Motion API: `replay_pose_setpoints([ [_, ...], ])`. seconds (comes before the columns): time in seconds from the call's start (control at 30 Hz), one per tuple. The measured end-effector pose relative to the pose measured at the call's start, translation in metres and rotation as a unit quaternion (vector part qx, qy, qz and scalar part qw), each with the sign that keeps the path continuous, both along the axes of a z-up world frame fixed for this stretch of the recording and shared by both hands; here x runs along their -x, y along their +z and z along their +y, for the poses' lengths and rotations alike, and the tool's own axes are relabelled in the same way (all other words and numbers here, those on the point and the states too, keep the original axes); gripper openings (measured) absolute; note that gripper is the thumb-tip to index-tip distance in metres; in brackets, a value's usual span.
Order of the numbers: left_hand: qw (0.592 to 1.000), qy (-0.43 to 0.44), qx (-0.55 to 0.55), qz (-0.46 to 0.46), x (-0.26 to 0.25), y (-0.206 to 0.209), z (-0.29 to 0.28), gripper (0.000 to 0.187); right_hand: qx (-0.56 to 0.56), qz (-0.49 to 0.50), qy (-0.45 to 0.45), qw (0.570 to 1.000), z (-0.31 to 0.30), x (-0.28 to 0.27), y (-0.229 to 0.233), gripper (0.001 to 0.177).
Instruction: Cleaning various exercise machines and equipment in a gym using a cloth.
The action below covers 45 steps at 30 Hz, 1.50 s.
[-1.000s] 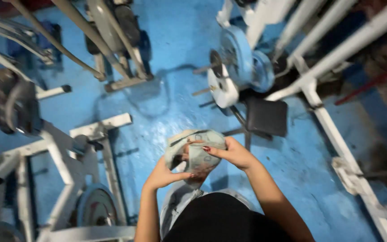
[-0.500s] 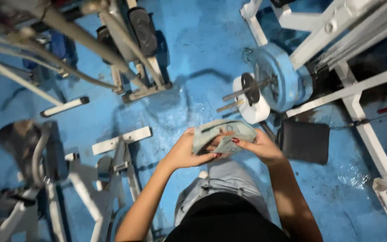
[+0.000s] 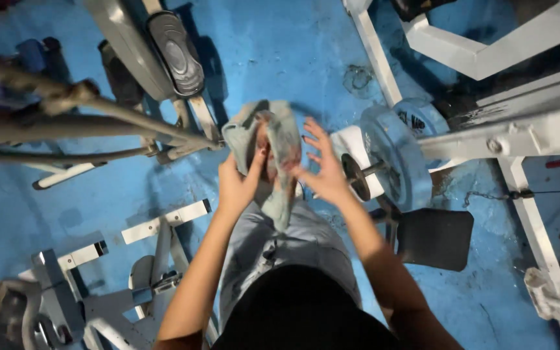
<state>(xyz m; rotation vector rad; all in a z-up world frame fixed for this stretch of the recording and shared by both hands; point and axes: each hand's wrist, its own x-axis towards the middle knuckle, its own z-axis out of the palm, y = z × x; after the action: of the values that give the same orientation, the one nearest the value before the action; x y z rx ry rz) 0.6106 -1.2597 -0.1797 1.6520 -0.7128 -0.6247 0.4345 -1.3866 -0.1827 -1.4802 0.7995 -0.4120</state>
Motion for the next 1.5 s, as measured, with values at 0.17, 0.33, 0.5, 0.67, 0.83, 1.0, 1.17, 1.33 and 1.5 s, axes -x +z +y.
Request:
replay_pose_setpoints([
  [0.17, 0.998, -0.051, -0.042, -0.024, -0.031, -0.051, -0.072, 0.028, 0.126, 0.016, -0.026, 0.992, -0.026, -0.052, -0.049, 0.095],
  [0.33, 0.995, -0.101, -0.014, -0.023, -0.089, -0.109, -0.136, 0.027, 0.025, 0.136, -0.153, 0.978, -0.083, -0.078, -0.112, 0.074],
  [0.5, 0.98, -0.193, 0.027, 0.037, -0.173, -0.152, -0.189, 0.019, -0.046, 0.138, -0.336, 0.93, -0.128, -0.112, -0.144, 0.056],
  [0.67, 0.946, -0.314, -0.022, 0.073, -0.25, -0.151, -0.233, 0.038, -0.08, 0.19, -0.391, 0.897, -0.132, -0.132, -0.136, 0.059],
  [0.83, 0.927, -0.367, -0.043, 0.064, -0.265, -0.146, -0.281, 0.025, -0.023, 0.195, -0.339, 0.92, -0.158, -0.108, -0.159, 0.039],
  [1.0, 0.909, -0.405, 0.007, 0.096, -0.253, -0.165, -0.358, 0.016, -0.089, 0.136, -0.308, 0.938, -0.202, -0.07, -0.149, 0.025],
  [1.17, 0.834, -0.534, 0.014, 0.135, -0.248, -0.293, -0.462, 0.016, 0.055, 0.261, -0.288, 0.92, -0.281, -0.047, -0.152, 0.024],
  [1.33, 0.824, -0.552, 0.042, 0.121, -0.249, -0.201, -0.624, 0.018, 0.07, 0.227, -0.33, 0.914, -0.413, -0.043, -0.124, 0.024],
  [1.5, 0.829, -0.55, 0.052, 0.085, -0.246, -0.171, -0.752, 0.018, 0.188, 0.196, -0.358, 0.893, -0.533, -0.058, -0.078, 0.023],
])
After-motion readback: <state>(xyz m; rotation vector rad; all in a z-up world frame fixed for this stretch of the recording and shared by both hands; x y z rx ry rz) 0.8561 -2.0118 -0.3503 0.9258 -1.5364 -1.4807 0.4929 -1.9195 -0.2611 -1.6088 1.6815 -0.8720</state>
